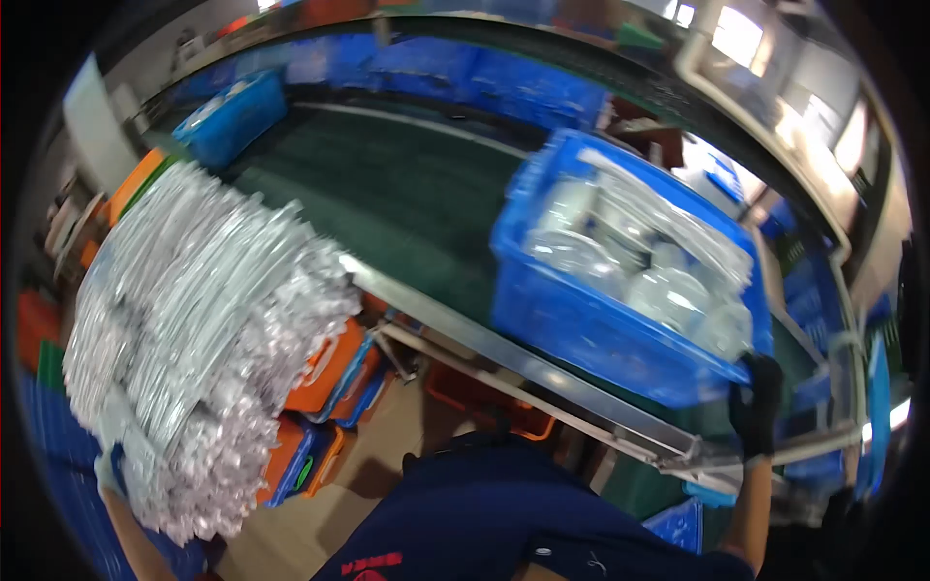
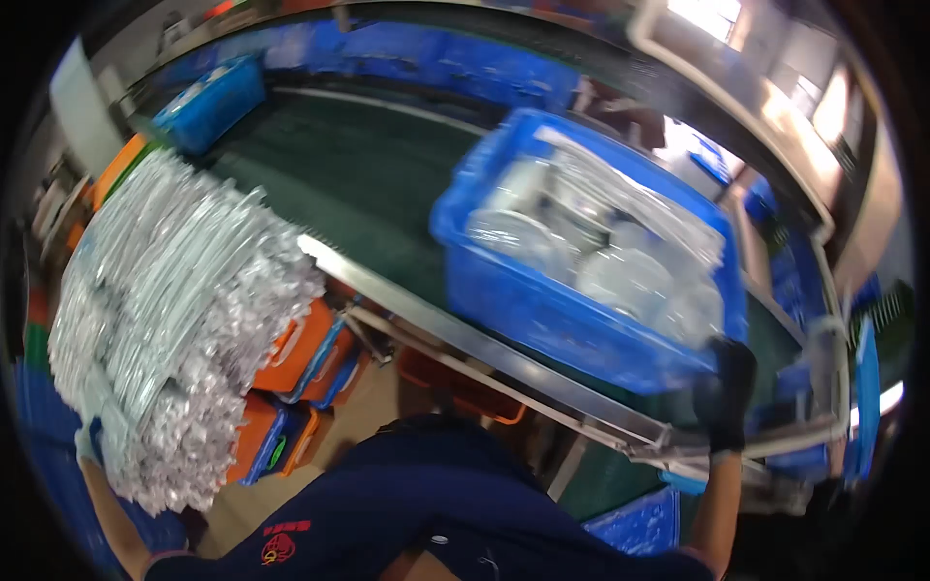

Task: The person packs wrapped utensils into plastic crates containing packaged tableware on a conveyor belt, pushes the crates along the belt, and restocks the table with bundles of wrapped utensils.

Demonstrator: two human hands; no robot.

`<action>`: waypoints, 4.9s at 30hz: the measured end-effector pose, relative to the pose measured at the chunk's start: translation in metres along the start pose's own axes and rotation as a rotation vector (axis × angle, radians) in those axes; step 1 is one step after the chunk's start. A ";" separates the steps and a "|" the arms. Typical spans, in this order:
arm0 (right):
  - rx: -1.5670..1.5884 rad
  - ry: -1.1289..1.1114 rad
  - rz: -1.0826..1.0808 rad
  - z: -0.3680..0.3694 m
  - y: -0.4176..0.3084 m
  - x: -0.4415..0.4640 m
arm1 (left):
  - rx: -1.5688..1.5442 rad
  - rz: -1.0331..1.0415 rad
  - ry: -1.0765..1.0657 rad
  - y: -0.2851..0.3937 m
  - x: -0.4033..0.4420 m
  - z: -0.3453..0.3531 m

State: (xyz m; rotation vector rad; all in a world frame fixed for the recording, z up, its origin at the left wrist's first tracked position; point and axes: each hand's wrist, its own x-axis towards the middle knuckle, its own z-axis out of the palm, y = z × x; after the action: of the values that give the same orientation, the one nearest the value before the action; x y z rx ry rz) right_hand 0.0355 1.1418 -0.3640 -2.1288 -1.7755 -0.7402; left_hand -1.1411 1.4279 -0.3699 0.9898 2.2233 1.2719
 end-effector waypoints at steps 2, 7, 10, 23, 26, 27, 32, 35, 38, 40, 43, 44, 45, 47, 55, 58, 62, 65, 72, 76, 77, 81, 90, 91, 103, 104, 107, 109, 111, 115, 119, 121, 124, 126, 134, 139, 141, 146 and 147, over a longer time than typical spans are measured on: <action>-0.036 0.178 0.151 -0.001 -0.008 -0.012 | -0.028 -0.042 0.026 0.013 -0.018 -0.002; 0.326 0.332 -0.045 0.024 -0.093 0.034 | 0.127 -0.074 0.190 0.088 -0.100 0.047; 0.506 0.301 -0.278 0.043 -0.164 0.092 | 0.119 -0.064 0.167 0.106 -0.118 0.057; 1.437 -0.413 -0.841 0.006 -0.483 0.239 | -0.870 0.056 -0.186 0.141 -0.213 0.022; 1.738 -0.829 -0.934 -0.013 -0.566 0.245 | -0.987 0.236 -0.200 0.151 -0.220 0.051; 1.852 -1.076 -0.879 -0.008 -0.598 0.242 | -1.064 0.214 -0.415 0.179 -0.236 0.065; 2.225 -1.806 -0.386 -0.016 -0.686 0.219 | -0.296 0.464 -0.059 0.234 -0.256 0.164; 2.205 -1.667 -0.144 0.013 -0.668 0.216 | -0.053 0.542 0.033 0.210 -0.253 0.153; 2.100 -1.716 0.130 0.051 -0.625 0.228 | 0.514 0.361 0.252 0.170 -0.231 0.107; 2.036 -1.687 0.161 0.053 -0.605 0.227 | 0.729 0.014 0.119 0.177 -0.221 0.084; 2.065 -1.685 0.223 0.059 -0.596 0.227 | 0.839 -0.116 0.045 0.160 -0.175 0.088; 2.083 -1.675 0.236 0.063 -0.596 0.227 | 0.867 -0.129 0.035 0.165 -0.168 0.097; 2.086 -1.685 0.237 0.066 -0.599 0.227 | 0.895 -0.143 0.025 0.169 -0.164 0.107; 2.118 -1.679 0.229 0.069 -0.604 0.226 | 1.059 0.098 0.084 0.140 -0.138 0.137; 2.222 -1.724 0.204 0.088 -0.596 0.229 | 0.908 -0.143 -0.122 0.152 -0.150 0.097; 2.224 -1.809 0.207 0.096 -0.581 0.233 | 0.972 -0.063 -0.118 0.154 -0.181 0.082; 2.149 -1.808 0.171 0.105 -0.549 0.228 | 0.987 0.036 -0.012 0.142 -0.198 0.091; 1.983 -1.573 0.037 0.100 -0.522 0.226 | 0.977 -0.003 -0.069 0.157 -0.197 0.100; 1.994 -1.222 0.059 0.115 -0.443 0.229 | 0.470 0.216 -0.126 0.076 -0.124 0.059; 2.085 -1.160 0.339 0.092 -0.404 0.245 | 0.328 0.346 -0.157 0.134 -0.155 0.081; 2.021 -1.105 0.354 0.100 -0.398 0.249 | 0.340 0.431 -0.118 0.142 -0.152 0.091; 1.949 -0.999 0.368 0.112 -0.389 0.261 | 0.525 0.387 -0.227 0.262 -0.221 0.170; 1.895 -1.014 0.442 0.091 -0.357 0.338 | 0.592 0.616 -0.615 0.230 -0.147 0.323; 1.891 -0.985 0.410 0.103 -0.353 0.354 | 0.512 0.649 -0.582 0.217 -0.136 0.333; 1.013 0.300 -0.534 0.339 -0.353 0.643 | 0.810 0.620 -0.345 0.256 -0.191 0.332; 0.782 0.362 -0.265 0.293 -0.349 0.608 | 0.828 0.628 -0.349 0.253 -0.189 0.333; 0.502 0.222 -0.319 0.288 -0.283 0.575 | 0.826 0.749 -0.214 0.240 -0.185 0.342; 0.184 0.041 -0.437 0.299 -0.240 0.574 | 0.813 0.691 -0.258 0.250 -0.192 0.341; 0.029 -0.047 -0.513 0.308 -0.213 0.573 | 0.829 0.658 -0.253 0.256 -0.197 0.343; -0.067 -0.131 -0.588 0.321 -0.174 0.564 | 0.862 0.711 -0.211 0.247 -0.189 0.347; 0.144 -0.023 -0.546 0.339 -0.123 0.523 | 0.876 0.737 -0.167 0.239 -0.183 0.355; 0.285 0.048 -0.493 0.338 -0.103 0.506 | 0.893 0.719 -0.118 0.239 -0.184 0.353; 0.333 -0.002 -0.395 0.305 -0.091 0.464 | 0.858 0.646 -0.201 0.244 -0.188 0.350; 0.494 0.002 -0.288 0.286 -0.084 0.431 | 0.892 0.661 -0.191 0.245 -0.186 0.350; 0.186 0.217 -0.173 0.241 -0.022 0.312 | 0.805 0.742 -0.120 0.224 -0.172 0.356; 0.146 0.264 -0.041 0.204 0.011 0.233 | 0.742 0.771 -0.172 0.210 -0.151 0.363; 0.052 0.244 0.008 0.179 0.010 0.203 | 0.758 0.783 -0.139 0.208 -0.150 0.362; -0.080 0.303 0.135 0.146 0.004 0.131 | 0.734 0.798 -0.144 0.196 -0.138 0.367; -0.110 0.276 0.191 0.131 -0.005 0.118 | 0.719 0.813 -0.136 0.192 -0.133 0.368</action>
State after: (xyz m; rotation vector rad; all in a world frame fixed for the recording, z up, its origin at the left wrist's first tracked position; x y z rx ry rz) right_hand 0.0719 1.3079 -0.4099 -2.1064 -1.3988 -1.0417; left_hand -0.7456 1.6088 -0.3938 2.3322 2.2612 0.5607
